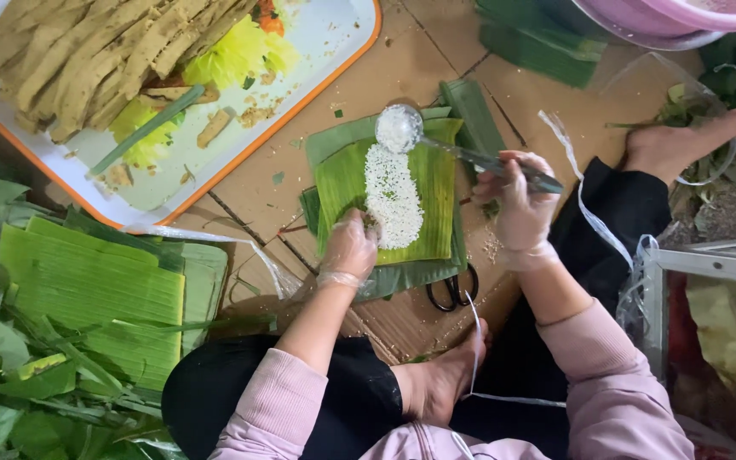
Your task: Preparing and wrapping rice and filling in banana leaves to make traditional rolls
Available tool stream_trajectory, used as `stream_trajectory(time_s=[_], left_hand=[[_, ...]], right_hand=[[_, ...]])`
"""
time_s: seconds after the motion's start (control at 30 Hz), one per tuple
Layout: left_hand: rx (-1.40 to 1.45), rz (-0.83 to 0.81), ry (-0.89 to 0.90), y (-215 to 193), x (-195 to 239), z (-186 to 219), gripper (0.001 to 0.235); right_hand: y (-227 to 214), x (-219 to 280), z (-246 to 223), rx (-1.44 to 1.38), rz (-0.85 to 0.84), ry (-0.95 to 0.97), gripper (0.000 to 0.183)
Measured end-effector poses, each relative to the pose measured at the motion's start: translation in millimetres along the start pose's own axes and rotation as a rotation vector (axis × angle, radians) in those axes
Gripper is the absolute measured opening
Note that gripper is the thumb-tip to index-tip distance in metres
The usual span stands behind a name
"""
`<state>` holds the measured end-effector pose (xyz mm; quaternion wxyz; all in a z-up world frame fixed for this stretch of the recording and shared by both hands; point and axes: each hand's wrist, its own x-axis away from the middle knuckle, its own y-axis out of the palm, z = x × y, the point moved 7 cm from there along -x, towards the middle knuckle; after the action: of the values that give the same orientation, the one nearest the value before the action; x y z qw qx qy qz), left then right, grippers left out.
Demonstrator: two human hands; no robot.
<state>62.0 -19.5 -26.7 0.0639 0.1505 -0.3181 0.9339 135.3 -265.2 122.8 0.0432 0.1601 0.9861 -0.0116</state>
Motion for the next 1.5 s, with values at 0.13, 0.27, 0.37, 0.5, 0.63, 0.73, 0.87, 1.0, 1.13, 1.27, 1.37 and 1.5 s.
stream_trajectory(time_s=[0.13,0.27,0.37,0.5,0.63,0.73,0.87,1.0,1.13,1.27,1.37,1.5], left_hand=[[0.032,0.038,0.076,-8.4,5.3,16.0,0.017],[0.185,0.089,0.029,3.8,-7.7,0.3,0.018],[0.124,0.150,0.074,-31.7,-8.2,20.0,0.030],[0.016,0.244,0.182,-23.9,-8.9,11.7,0.042],[0.128,0.132,0.199,-14.3,-6.7,20.7,0.036],[0.168,0.189,0.200,-20.9,-7.7,29.7,0.035],[0.156,0.139,0.181,-27.3,-8.5,33.8,0.024],[0.259,0.086,0.241,-12.5,0.4,34.1,0.026],[0.084,0.172,0.140,-11.8,-6.5,14.5,0.022],[-0.039,0.225,0.167,-12.8,5.5,24.7,0.017],[0.074,0.126,0.155,11.9,3.7,10.0,0.017],[0.095,0.151,0.087,5.7,7.0,0.5,0.008]], right_hand=[[6.2,10.9,-15.8,0.090,-0.117,-0.060,0.014],[39.9,57.5,-77.1,0.690,-0.653,-0.734,0.017],[44.1,95.5,-71.8,0.786,-0.840,-0.931,0.021],[25.4,96.5,-63.1,0.736,-0.876,-0.930,0.034],[15.3,92.5,-52.6,0.619,-0.841,-0.860,0.041],[17.5,82.9,-48.8,0.602,-0.796,-0.848,0.037],[17.8,50.6,-43.2,0.347,-0.207,-0.461,0.007],[14.5,48.0,-31.8,0.264,-0.113,-0.290,0.011],[-0.1,53.9,-26.5,0.195,-0.132,-0.067,0.011],[-7.0,65.4,-43.0,0.240,-0.164,-0.056,0.013],[-13.8,77.9,-48.2,0.239,-0.224,-0.022,0.011],[-28.3,87.6,-48.0,0.268,-0.237,-0.035,0.011]])
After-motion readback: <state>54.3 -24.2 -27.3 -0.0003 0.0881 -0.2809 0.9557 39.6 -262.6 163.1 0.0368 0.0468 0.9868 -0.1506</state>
